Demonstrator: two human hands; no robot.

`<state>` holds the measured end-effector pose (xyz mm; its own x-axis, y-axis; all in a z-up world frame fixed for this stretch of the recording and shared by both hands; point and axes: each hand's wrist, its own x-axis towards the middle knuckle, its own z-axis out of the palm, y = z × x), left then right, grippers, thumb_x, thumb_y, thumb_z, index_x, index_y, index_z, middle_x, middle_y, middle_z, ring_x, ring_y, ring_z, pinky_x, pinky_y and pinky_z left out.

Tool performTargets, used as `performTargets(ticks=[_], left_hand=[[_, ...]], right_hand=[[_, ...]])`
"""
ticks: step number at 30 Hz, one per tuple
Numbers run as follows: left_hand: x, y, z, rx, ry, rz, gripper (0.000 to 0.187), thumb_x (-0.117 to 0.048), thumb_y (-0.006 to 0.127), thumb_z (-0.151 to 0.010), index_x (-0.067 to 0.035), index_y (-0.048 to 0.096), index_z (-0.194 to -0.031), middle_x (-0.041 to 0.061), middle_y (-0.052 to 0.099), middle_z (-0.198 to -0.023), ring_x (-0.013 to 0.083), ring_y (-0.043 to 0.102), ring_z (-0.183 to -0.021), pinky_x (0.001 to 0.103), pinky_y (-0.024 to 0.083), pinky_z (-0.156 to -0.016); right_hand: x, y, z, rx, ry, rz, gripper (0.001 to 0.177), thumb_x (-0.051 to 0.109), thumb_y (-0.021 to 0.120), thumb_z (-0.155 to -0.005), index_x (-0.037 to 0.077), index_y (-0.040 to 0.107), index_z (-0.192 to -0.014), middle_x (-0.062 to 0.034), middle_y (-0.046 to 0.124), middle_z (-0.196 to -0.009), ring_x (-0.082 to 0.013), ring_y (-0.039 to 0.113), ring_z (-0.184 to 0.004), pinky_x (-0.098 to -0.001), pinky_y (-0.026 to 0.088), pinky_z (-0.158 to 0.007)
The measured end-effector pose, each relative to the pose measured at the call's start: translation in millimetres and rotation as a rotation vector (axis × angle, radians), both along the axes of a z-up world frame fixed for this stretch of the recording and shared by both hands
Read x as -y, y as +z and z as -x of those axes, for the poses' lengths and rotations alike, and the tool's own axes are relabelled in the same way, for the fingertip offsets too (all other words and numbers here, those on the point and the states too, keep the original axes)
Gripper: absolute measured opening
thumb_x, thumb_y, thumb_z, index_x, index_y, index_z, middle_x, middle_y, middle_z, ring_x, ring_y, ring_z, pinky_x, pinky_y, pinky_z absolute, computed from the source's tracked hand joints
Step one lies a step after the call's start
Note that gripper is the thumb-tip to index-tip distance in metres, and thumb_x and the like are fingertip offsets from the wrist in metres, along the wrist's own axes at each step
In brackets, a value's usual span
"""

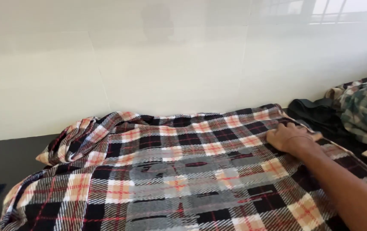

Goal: Folding a plaid button-down shirt on a flat surface.

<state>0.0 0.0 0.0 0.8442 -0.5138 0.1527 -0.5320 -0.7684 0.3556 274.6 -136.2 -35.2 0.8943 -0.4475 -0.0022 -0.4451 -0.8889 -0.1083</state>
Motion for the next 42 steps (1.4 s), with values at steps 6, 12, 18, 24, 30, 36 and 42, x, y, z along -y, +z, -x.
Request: performTargets(ticks=[6,12,18,24,30,36,42], left_hand=[[-114.0,20.0,-114.8,0.008,0.096,-0.001,0.048,-0.041,0.06,-0.094,-0.004,0.067,-0.124,0.013,0.054,-0.144,0.026,0.065,-0.117,0.04,0.053,-0.102],[-260.8,-21.4,-213.7,0.108,0.376,-0.225,0.082,-0.062,0.048,-0.097,-0.006,0.033,-0.154,0.022,0.028,-0.159,0.0372,0.031,-0.147,0.058,0.027,-0.119],[-314.5,-61.9,-247.0,-0.099,0.562,-0.215,0.117,-0.093,0.029,-0.081,-0.015,0.003,-0.164,0.012,-0.002,-0.172,0.0383,-0.001,-0.157,0.061,0.01,-0.126],[-298.0,-29.8,-272.6,-0.31,0.694,-0.33,0.102,-0.083,0.038,-0.09,-0.006,0.03,-0.157,0.016,0.026,-0.161,0.0395,0.031,-0.146,0.062,0.036,-0.118],[-305.2,-63.8,-310.6,0.218,0.438,-0.286,0.073,-0.058,0.044,-0.095,-0.015,0.042,-0.154,0.011,0.041,-0.161,0.0294,0.035,-0.151,0.057,0.024,-0.125],[-325.8,-62.3,-323.5,0.071,0.497,-0.19,0.1,-0.084,0.034,-0.087,-0.016,0.026,-0.16,0.013,0.021,-0.167,0.0379,0.018,-0.154,0.059,0.017,-0.123],[-308.6,-40.6,-294.2,-0.015,0.631,-0.244,0.105,-0.09,0.028,-0.079,-0.023,0.025,-0.16,0.006,0.019,-0.168,0.0373,0.019,-0.153,0.061,0.018,-0.124]], right_hand=[[22.4,-45.3,-24.3,0.332,0.169,0.268,0.069,0.058,0.052,-0.096,0.003,0.065,-0.135,-0.0159,0.056,-0.152,-0.0358,0.044,-0.15,-0.0723,0.014,-0.122],[45.2,-62.2,-49.0,0.463,0.634,0.029,0.079,0.067,0.045,-0.094,0.009,0.052,-0.146,-0.0162,0.045,-0.158,-0.0341,0.04,-0.146,-0.0596,0.031,-0.122],[25.0,-40.6,-14.6,0.066,0.242,0.065,0.09,0.084,0.032,-0.084,0.039,0.019,-0.161,0.0032,0.006,-0.171,-0.0352,0.009,-0.155,-0.0721,0.011,-0.118],[16.2,-13.6,-17.9,-0.017,0.062,0.028,0.086,0.073,0.043,-0.087,0.029,0.029,-0.16,-0.0012,0.015,-0.171,-0.0407,0.019,-0.154,-0.0795,0.012,-0.116],[35.8,-60.7,-91.5,0.253,0.391,0.214,0.061,0.047,0.043,-0.098,0.016,0.057,-0.148,-0.0097,0.049,-0.158,-0.0325,0.041,-0.151,-0.0673,0.028,-0.121],[48.7,-54.5,-96.2,0.083,0.349,0.06,0.084,0.075,0.029,-0.091,0.033,0.017,-0.163,0.01,0.011,-0.172,-0.0223,0.009,-0.159,-0.0682,0.01,-0.123],[40.2,-44.8,-79.2,0.085,0.321,0.037,0.086,0.077,0.032,-0.09,0.03,0.021,-0.161,0.0073,0.013,-0.171,-0.0241,0.009,-0.158,-0.0706,0.011,-0.12]])
